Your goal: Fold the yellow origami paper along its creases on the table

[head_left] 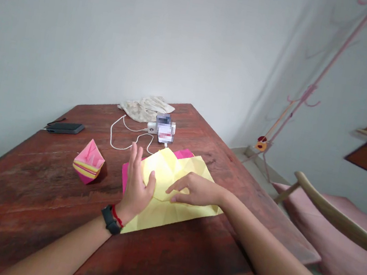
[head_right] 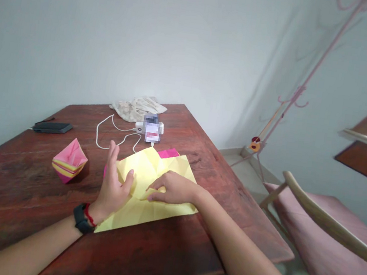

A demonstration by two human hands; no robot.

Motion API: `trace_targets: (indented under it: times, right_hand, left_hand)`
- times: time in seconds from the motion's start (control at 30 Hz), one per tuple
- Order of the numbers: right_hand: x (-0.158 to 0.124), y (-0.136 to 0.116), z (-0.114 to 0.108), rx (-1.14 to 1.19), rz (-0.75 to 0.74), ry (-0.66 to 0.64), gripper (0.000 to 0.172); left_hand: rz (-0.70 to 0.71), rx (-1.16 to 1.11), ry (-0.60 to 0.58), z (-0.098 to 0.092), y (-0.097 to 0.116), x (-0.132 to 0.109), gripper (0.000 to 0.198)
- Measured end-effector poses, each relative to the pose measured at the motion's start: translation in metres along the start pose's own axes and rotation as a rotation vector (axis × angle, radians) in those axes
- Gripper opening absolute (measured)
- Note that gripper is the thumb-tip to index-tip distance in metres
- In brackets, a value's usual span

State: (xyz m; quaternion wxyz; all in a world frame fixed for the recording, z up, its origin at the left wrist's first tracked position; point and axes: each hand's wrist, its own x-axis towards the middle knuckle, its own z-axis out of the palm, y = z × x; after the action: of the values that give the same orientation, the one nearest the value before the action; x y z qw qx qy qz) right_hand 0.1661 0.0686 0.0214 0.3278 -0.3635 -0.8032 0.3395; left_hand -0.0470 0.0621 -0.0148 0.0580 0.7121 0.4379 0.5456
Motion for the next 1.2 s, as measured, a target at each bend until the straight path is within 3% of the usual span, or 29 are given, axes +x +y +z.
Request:
trace_targets:
  times: [0.07, 0.1, 0.23, 0.3, 0.37, 0.43, 0.5, 0.73, 0.87, 1.0, 1.2]
  right_hand:
    - [0.001, 0.003, -0.005, -0.041, -0.061, -0.205, 0.020]
    - [0.003, 0.006, -0.007, -0.071, -0.073, -0.229, 0.020]
    - [0.009, 0.018, -0.009, -0.203, 0.003, -0.068, 0.037]
    - [0.011, 0.024, -0.006, -0.219, 0.052, -0.044, 0.031]
    - [0.011, 0.028, -0.002, -0.205, 0.082, -0.015, 0.014]
    - [0.011, 0.030, 0.001, -0.162, 0.115, 0.018, 0.034]
    - [0.010, 0.030, 0.004, -0.142, 0.129, 0.006, 0.044]
    - [0.011, 0.035, 0.005, -0.296, 0.130, -0.055, 0.012]
    - [0.011, 0.039, 0.005, -0.351, 0.135, -0.063, 0.010]
    - [0.011, 0.041, 0.005, -0.372, 0.142, -0.045, 0.012]
    - [0.011, 0.040, 0.006, -0.386, 0.139, -0.034, 0.011]
  left_hand:
    - [0.123, 0.083, -0.054, -0.002, 0.005, -0.003, 0.076]
    - [0.158, 0.077, -0.103, -0.003, 0.007, -0.006, 0.076]
    - [0.077, -0.142, -0.355, -0.002, 0.007, -0.013, 0.075]
    - [0.021, -0.206, -0.413, -0.001, 0.005, -0.014, 0.070]
    - [0.025, -0.202, -0.415, 0.001, 0.003, -0.014, 0.062]
    - [0.060, -0.178, -0.414, 0.002, 0.002, -0.012, 0.058]
    - [0.093, -0.156, -0.424, 0.003, 0.001, -0.012, 0.058]
    - [0.090, 0.043, -0.476, 0.006, -0.007, -0.013, 0.032]
    - [0.127, 0.117, -0.494, 0.004, -0.007, -0.010, 0.018]
    - [0.253, 0.250, -0.556, 0.002, 0.005, -0.017, 0.022]
    - [0.417, 0.425, -0.574, 0.003, 0.038, -0.046, 0.031]
